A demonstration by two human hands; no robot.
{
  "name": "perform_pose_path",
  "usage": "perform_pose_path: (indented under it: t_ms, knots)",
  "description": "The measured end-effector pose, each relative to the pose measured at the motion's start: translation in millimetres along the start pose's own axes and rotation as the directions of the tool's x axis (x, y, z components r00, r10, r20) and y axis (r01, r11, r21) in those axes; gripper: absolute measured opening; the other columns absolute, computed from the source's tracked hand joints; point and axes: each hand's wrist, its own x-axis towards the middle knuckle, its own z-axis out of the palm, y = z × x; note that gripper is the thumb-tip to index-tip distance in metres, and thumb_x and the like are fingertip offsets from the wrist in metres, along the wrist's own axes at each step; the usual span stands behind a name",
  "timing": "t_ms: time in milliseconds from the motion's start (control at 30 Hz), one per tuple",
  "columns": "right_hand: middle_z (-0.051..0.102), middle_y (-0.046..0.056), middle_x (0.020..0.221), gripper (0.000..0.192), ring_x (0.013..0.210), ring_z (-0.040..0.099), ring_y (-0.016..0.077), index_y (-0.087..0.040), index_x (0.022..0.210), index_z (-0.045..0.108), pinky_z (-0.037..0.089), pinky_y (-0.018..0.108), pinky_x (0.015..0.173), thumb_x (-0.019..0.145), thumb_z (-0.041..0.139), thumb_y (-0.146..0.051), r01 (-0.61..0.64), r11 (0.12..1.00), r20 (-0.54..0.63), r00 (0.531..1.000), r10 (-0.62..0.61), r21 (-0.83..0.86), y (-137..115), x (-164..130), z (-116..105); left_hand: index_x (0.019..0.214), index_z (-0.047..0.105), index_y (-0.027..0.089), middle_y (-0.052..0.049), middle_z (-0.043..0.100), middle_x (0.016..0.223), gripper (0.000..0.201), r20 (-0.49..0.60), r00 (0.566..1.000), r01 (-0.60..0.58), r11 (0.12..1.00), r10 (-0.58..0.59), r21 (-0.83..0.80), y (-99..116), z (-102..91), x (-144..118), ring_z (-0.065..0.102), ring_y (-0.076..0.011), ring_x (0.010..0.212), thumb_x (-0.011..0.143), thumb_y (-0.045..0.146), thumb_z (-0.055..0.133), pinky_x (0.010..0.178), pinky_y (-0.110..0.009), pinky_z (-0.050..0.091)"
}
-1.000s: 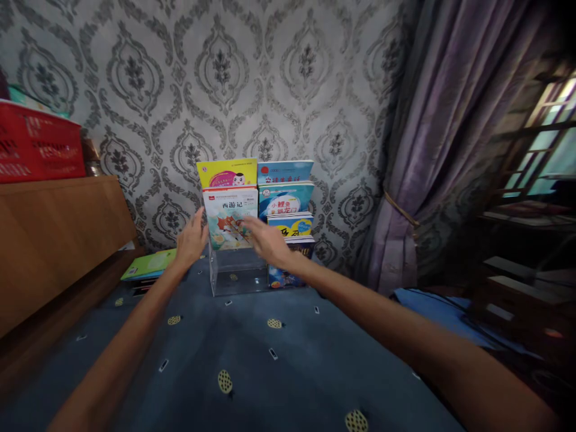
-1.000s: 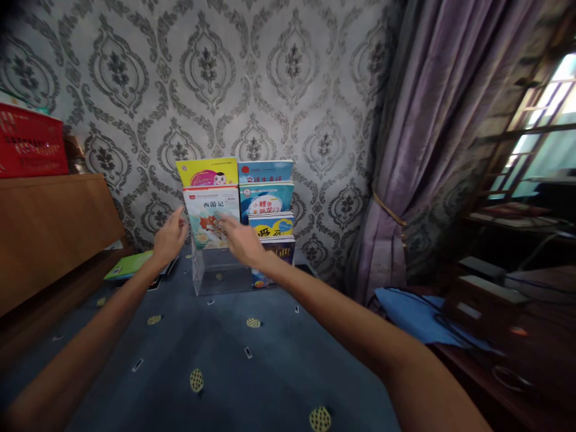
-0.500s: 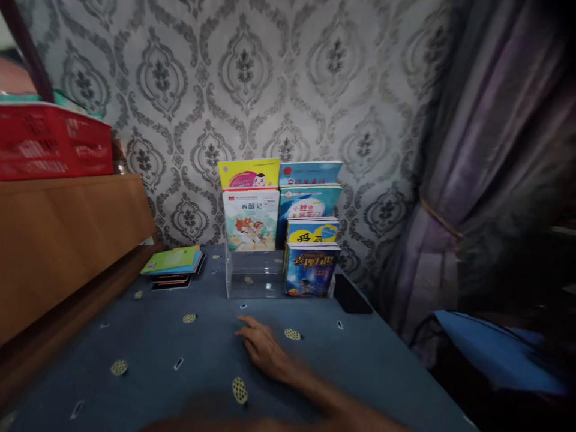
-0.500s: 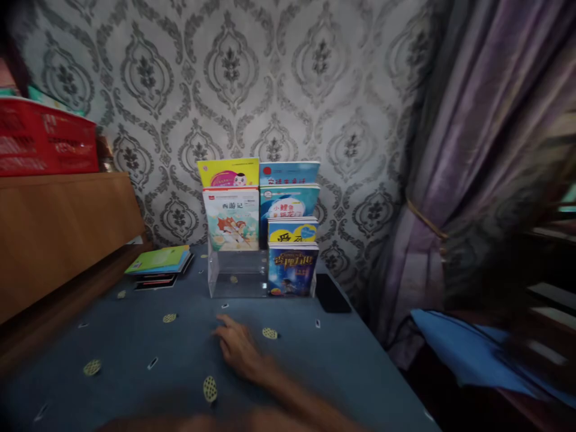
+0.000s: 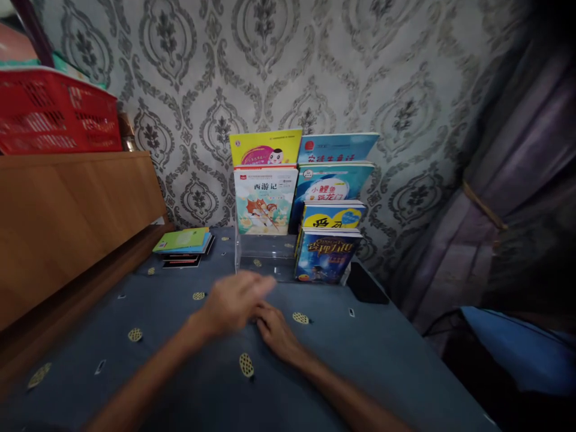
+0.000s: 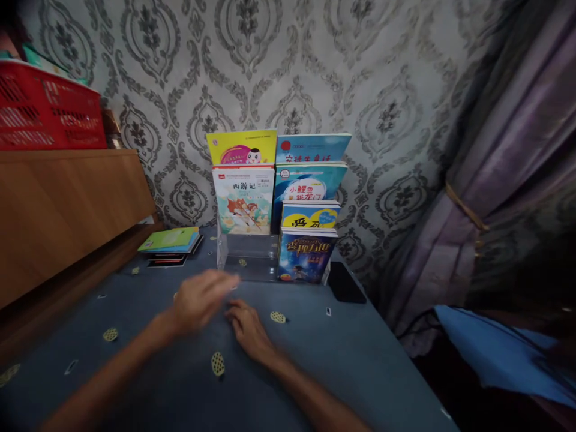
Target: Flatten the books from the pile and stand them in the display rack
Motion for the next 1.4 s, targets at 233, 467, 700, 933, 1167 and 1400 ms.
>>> perform_pose_path:
  t_ms: [233,467,700,933,1167,1400]
  knots:
    - [0.07,0.011,0.117,0.033,0.117,0.066,0.0246,-0.022,0.103,0.073,0.054,0.044,0.097,0.091,0.046,-0.009,0.007,0.994,0.028,1.0,-0.01,0.107,-4,-1,-8,0.141,0.049,0.004,-0.031,0.044,0.15,0.05,-0.07,0.837,0.487,0.682,-0.542,0.546,-131,-31.8,49,0.039,-0.0438,0.142,0.099,0.03,0.042,0.106,-0.068,0.039]
    - [0.069,0.011,0.123,0.033,0.1,0.071,0.0229,-0.023,0.104,0.073,0.055,0.045,0.095,0.091,0.045,-0.01,-0.016,0.994,0.014,1.0,0.014,0.11,-8,-1,-11,0.142,0.051,0.018,-0.024,0.049,0.149,0.056,0.036,0.751,0.489,0.591,-0.66,0.642,-189,-28.5,38,0.039,-0.0426,0.142,0.101,0.048,0.028,0.097,-0.076,0.039]
    - [0.07,0.011,0.113,0.033,0.106,0.069,0.0222,-0.021,0.101,0.073,0.056,0.039,0.089,0.091,0.044,-0.007,0.02,0.992,0.051,0.998,-0.027,0.126,-10,2,-11,0.137,0.054,0.023,-0.018,0.054,0.144,0.047,0.106,0.824,0.335,0.63,-0.557,0.701,-171,-45.1,0,0.043,-0.0378,0.137,0.098,0.046,0.044,0.109,-0.07,0.03]
    - [0.069,0.012,0.114,0.033,0.107,0.068,0.023,-0.02,0.1,0.073,0.055,0.041,0.09,0.091,0.044,-0.006,0.046,0.993,0.06,0.997,-0.053,0.111,-16,3,-14,0.149,0.041,0.013,-0.024,0.054,0.138,0.054,0.072,0.869,0.264,0.582,-0.49,0.769,-155,-46.1,-26,0.05,-0.0387,0.127,0.096,0.018,0.035,0.11,-0.065,0.03]
    - [0.07,0.012,0.111,0.034,0.101,0.069,0.0221,-0.018,0.098,0.074,0.056,0.039,0.089,0.088,0.045,-0.003,0.047,0.994,0.066,0.996,-0.054,0.103,-17,5,-14,0.151,0.041,0.014,-0.025,0.047,0.15,0.06,0.037,0.861,0.289,0.547,-0.508,0.786,-162,-37.9,-21,0.047,-0.0413,0.133,0.093,0.007,0.027,0.107,-0.064,0.034]
    - [0.07,0.012,0.111,0.036,0.102,0.069,0.021,-0.017,0.1,0.073,0.055,0.038,0.089,0.087,0.044,0.0,0.075,0.992,0.077,0.994,-0.083,0.103,-14,5,-12,0.15,0.042,0.015,-0.021,0.05,0.15,0.06,0.122,0.865,0.241,0.617,-0.486,0.749,-148,-46.1,-41,0.052,-0.0362,0.13,0.093,0.007,0.026,0.105,-0.056,0.042]
